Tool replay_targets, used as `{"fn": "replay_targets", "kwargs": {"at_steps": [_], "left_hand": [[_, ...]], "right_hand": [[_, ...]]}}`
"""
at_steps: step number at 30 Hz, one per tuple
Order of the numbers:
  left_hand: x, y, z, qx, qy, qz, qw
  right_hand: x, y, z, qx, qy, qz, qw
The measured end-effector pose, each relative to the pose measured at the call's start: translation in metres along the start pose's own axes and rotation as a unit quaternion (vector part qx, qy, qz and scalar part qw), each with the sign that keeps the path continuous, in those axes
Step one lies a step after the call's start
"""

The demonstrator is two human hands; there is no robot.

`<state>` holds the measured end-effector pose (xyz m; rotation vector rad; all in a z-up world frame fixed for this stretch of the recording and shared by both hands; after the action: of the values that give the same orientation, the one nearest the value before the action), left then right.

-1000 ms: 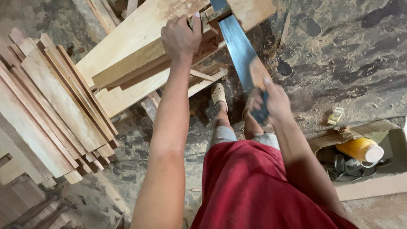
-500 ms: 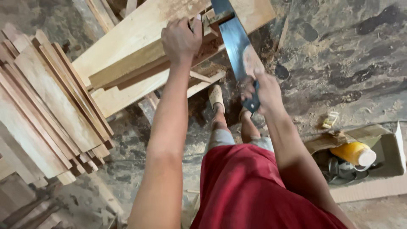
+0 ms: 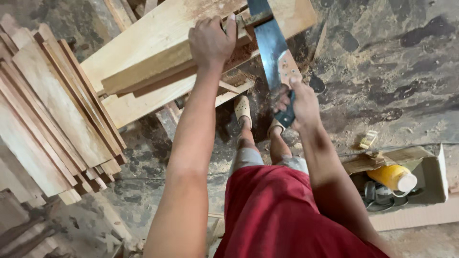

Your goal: The person uses a hand saw to cut a small wooden block that is clamped to a larger plank on a workbench. They saw through the block, remove the cut piece, and then reposition the block to make another cut.

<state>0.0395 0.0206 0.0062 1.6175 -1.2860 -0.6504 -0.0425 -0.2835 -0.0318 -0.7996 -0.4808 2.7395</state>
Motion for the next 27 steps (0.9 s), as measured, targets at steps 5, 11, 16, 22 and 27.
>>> {"fn": "replay_targets", "kwargs": {"at_steps": [5, 11, 16, 22, 27], "left_hand": [[0.002, -0.007, 0.002, -0.045, 0.031, 0.021, 0.998], [0.006, 0.003, 0.002, 0.045, -0.016, 0.021, 0.999], [0.006, -0.003, 0.004, -0.103, 0.043, -0.018, 0.994], [0.000, -0.001, 0.003, -0.019, 0.034, -0.002, 0.999], [0.000, 0.006, 0.000, -0.013, 0.027, 0.000, 1.000]], "right_hand": [[0.007, 0.045, 0.083, -0.042, -0.001, 0.015, 0.999], [-0.001, 0.018, 0.029, 0.058, -0.060, -0.018, 0.996], [-0.006, 0.007, 0.007, 0.033, 0.019, 0.077, 0.996], [0.020, 0.056, 0.046, -0.052, -0.021, 0.003, 0.998], [0.006, 0.015, -0.031, -0.009, 0.013, 0.017, 1.000]]}}
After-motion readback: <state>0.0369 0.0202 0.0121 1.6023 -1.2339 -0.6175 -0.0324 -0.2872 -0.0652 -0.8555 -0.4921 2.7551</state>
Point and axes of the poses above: each hand's wrist, its own z-axis away from the middle knuckle, its own y-axis out of the back of the hand, x = y × z, the point moved 5 cm from there along -z, towards the middle knuckle, and after that the axes turned 11 degrees about x, right-handed, at the moved point
